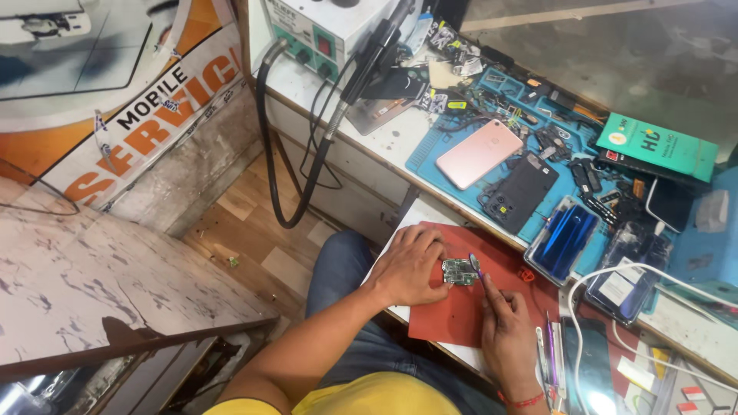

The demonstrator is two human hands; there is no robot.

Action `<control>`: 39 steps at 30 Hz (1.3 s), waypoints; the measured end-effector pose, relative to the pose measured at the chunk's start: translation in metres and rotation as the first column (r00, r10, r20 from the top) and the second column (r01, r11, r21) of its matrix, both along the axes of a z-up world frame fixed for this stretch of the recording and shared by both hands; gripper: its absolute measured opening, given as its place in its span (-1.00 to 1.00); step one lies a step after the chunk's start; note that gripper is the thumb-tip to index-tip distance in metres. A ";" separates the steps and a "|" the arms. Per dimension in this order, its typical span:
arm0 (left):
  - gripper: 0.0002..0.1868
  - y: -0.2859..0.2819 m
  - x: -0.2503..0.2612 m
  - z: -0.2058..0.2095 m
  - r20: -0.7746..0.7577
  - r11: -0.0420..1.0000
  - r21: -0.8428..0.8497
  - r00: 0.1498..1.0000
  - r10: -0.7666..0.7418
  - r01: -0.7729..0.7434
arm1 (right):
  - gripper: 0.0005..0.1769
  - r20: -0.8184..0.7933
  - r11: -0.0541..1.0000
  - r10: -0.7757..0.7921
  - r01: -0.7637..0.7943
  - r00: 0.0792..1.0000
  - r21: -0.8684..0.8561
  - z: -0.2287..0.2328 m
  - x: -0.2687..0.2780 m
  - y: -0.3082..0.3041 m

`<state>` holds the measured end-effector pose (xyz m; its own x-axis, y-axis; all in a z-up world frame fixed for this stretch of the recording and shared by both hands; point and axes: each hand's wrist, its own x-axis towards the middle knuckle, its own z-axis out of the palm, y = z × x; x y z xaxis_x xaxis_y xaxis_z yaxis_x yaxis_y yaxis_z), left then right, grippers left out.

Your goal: The person uses a small brush to clean a small electronic component, likely a phone motherboard, placed on a red mat. They repeatedly brush the surface and edges of the component while occasionally adjusting its position.

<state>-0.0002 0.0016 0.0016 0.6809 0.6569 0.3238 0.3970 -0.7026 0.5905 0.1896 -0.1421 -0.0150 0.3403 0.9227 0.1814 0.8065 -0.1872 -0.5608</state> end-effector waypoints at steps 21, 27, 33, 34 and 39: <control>-0.52 0.005 0.004 0.003 -0.047 1.000 0.000 0.999 0.000 0.000 | -0.51 -0.086 0.999 -0.011 0.008 0.996 -0.036 0.009 0.000 0.003; -0.51 0.010 0.005 0.003 -0.018 1.000 0.001 1.000 0.003 -0.003 | -0.54 -0.018 0.999 0.013 -0.013 1.000 -0.043 0.020 -0.005 0.011; -0.50 0.002 0.003 0.000 -0.046 1.000 -0.028 0.999 0.004 -0.005 | -0.39 0.134 0.936 0.149 -0.096 0.980 -0.338 0.024 -0.024 0.004; -0.50 0.006 0.004 0.001 -0.036 0.999 -0.033 0.999 0.004 -0.005 | -0.38 0.150 0.935 0.120 -0.061 0.981 -0.351 0.025 -0.023 0.010; -0.49 0.005 0.004 -0.002 -0.041 0.999 -0.042 0.999 0.012 -0.014 | -0.34 0.113 0.918 0.236 -0.183 0.965 -0.351 0.028 -0.008 0.007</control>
<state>0.0036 0.0062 -0.0002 0.6846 0.6781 0.2673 0.4303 -0.6720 0.6027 0.1818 -0.1347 0.0134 0.1258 0.9851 -0.1171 0.9174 -0.1604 -0.3642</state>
